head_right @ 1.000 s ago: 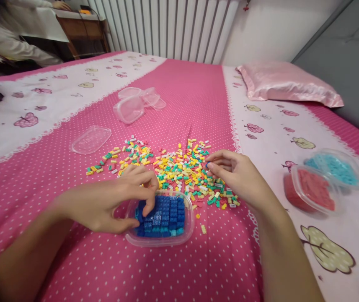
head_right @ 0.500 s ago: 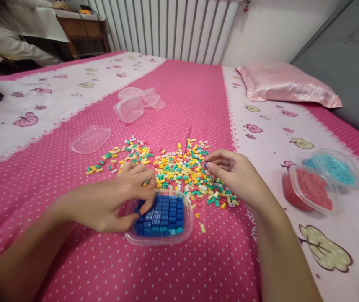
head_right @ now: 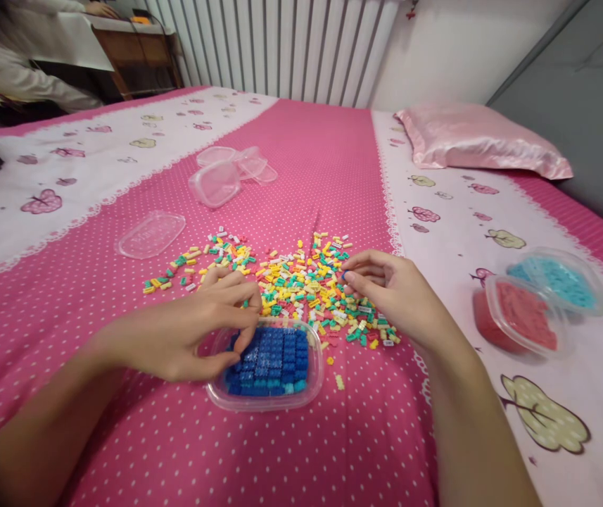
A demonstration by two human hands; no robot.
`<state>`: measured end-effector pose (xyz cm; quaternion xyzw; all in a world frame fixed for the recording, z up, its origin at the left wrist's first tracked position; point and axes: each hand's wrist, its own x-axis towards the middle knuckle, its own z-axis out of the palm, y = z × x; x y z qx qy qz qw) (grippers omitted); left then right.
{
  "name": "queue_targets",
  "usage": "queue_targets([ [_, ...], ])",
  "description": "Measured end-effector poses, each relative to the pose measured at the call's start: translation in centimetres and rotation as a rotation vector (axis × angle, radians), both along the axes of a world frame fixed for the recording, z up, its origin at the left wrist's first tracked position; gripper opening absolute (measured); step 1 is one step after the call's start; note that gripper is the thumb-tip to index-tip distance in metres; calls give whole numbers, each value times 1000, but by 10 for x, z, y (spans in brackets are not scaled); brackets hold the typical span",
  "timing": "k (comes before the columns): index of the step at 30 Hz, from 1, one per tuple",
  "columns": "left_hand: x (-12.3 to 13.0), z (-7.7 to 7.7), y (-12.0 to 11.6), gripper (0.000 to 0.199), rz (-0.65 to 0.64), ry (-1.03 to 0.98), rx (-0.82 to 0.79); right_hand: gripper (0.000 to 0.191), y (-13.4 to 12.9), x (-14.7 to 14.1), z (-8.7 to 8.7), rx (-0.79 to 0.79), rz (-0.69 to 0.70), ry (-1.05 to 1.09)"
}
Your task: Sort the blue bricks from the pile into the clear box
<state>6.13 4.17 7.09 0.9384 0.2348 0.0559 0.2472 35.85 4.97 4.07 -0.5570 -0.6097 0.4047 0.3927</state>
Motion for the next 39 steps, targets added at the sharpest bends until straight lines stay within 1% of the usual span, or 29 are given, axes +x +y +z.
queue_targets([
  [4, -3, 3, -1, 14, -21, -3, -13, 32, 0, 0, 0, -2, 3, -6],
  [7, -4, 6, -4, 19, -14, 7, -20, 32, 0, 1, -1, -2, 6, -17],
  [17, 2, 3, -7, 15, 10, 15, 1, 29, 1, 1, -1, 0, 17, -24],
  [29, 1, 4, -4, 14, -8, -8, 0, 32, 0, 0, 1, 11, 20, -31],
  [39, -2, 6, -3, 10, 3, 5, 6, 34, 0, -1, 1, 12, 17, -30],
])
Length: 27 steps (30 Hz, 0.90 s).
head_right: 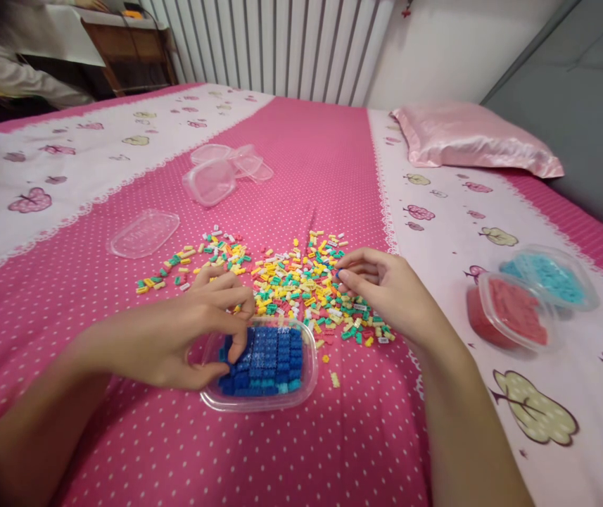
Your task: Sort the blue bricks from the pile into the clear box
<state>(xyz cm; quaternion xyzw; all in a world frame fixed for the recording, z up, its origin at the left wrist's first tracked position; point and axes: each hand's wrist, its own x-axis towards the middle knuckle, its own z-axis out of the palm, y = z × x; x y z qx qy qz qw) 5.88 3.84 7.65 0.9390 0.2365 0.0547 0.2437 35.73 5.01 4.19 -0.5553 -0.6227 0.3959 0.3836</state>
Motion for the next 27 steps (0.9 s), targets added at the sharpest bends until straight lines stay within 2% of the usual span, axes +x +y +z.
queue_targets([
  [6, -2, 2, 1, 5, 9, 29, 25, 32, -1, -1, 1, 1, 11, 5],
  [12, 2, 0, 0, 11, 18, 25, 39, 31, -1, -1, 1, -1, 13, 6],
  [27, 2, 1, 0, 15, -7, 13, -49, 31, -2, -2, 2, 3, 14, 4],
])
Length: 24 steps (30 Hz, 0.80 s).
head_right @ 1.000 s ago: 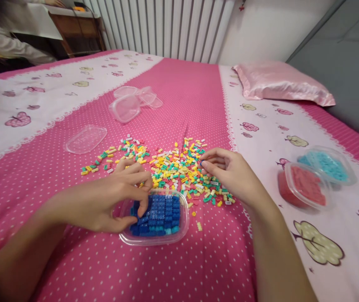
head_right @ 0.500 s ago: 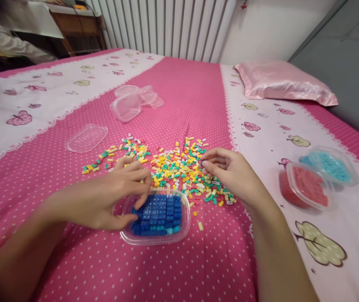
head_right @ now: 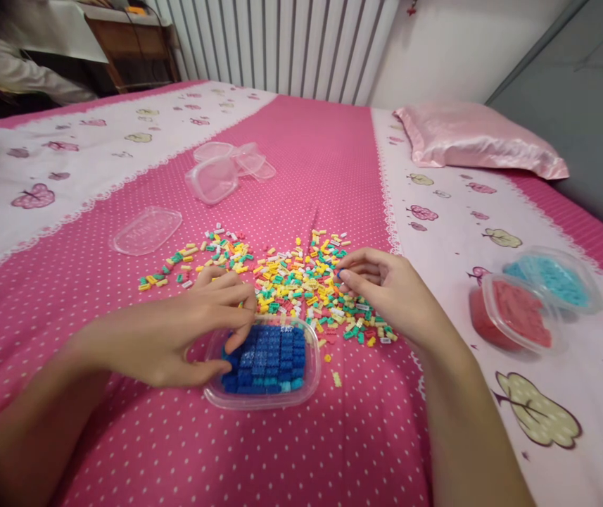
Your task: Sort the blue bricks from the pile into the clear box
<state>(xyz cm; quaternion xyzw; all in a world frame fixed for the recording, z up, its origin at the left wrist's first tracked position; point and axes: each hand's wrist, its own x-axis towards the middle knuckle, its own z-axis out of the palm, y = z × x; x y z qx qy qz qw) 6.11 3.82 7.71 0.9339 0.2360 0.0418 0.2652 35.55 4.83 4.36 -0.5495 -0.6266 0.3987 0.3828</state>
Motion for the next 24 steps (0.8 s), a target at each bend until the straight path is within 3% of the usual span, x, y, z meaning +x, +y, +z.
queue_targets([
  [9, 1, -1, -1, 14, -4, -27, 64, 30, -1, -2, 2, -2, -4, -3],
  [16, -1, -2, 3, 12, -20, -37, 29, 24, -13, -12, 18, -41, 67, -17],
  [24, 0, 4, 6, 29, -167, -48, -74, 4, -37, -42, 36, -90, 371, -63],
])
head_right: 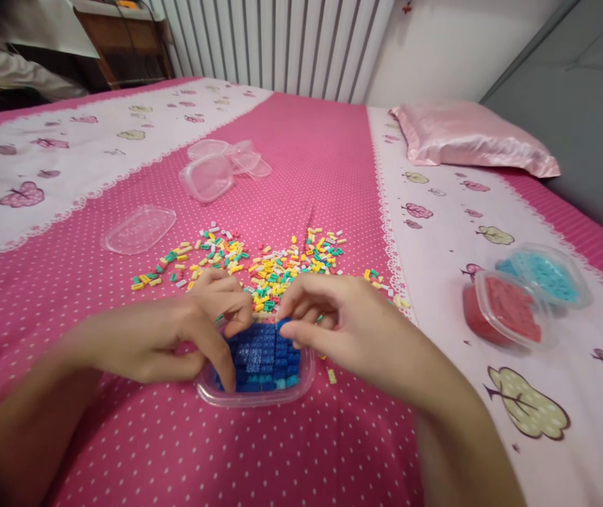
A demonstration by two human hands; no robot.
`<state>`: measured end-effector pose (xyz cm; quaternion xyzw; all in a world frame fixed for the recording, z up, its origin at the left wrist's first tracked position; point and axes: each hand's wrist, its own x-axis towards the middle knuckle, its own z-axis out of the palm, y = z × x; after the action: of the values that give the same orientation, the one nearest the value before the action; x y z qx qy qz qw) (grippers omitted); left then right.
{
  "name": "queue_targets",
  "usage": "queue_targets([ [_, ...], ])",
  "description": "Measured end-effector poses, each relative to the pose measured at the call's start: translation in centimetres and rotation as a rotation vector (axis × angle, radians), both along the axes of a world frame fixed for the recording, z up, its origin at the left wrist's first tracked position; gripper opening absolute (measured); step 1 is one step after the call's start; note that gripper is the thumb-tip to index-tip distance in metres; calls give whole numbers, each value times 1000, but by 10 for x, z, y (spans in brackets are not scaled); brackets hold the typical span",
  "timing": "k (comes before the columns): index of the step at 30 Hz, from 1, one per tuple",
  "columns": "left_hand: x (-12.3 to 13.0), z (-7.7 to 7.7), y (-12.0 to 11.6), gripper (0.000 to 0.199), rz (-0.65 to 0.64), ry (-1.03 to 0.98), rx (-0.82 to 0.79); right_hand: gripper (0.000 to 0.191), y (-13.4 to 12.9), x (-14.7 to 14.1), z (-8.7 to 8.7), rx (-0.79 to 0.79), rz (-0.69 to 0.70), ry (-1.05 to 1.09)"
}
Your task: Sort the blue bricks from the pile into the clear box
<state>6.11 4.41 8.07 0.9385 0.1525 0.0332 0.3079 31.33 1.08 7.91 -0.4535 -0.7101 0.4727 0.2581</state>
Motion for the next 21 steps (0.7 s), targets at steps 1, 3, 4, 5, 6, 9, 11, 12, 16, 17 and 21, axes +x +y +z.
queue_targets([
  [1, 1, 0, 0, 30, -6, 4, 0, 2, -1, -4, 1, 2, 38, -19],
  [3, 1, -2, 0, 31, -1, 8, 21, 3, -2, -10, 2, 0, 96, -58],
  [4, 1, -3, 0, 31, 5, 9, 36, 4, -2, -12, 3, -4, 119, -75],
  [5, 0, -4, 0, 32, 12, 9, 50, 5, -2, -13, 3, -6, 137, -92],
  [6, -1, -4, 0, 32, 16, 10, 61, 5, -2, -14, 4, -2, 152, -106],
  [9, -3, -5, 2, 32, 22, 4, 80, 7, -4, -13, 4, 49, 189, -127],
  [11, -4, -5, 2, 32, 33, 1, 94, 9, -7, -13, 4, 71, 217, -139],
  [12, -5, -4, 3, 32, 38, 1, 104, 12, -8, -14, 4, 67, 231, -148],
  [16, -4, -3, 1, 32, 30, 1, 115, 20, -13, -17, 3, 20, 264, -200],
  [17, -3, -3, 0, 33, 18, 3, 106, 20, -13, -18, 3, 9, 266, -207],
  [21, 0, -4, -2, 33, -21, 17, 69, 17, -11, -19, -1, -10, 248, -212],
])
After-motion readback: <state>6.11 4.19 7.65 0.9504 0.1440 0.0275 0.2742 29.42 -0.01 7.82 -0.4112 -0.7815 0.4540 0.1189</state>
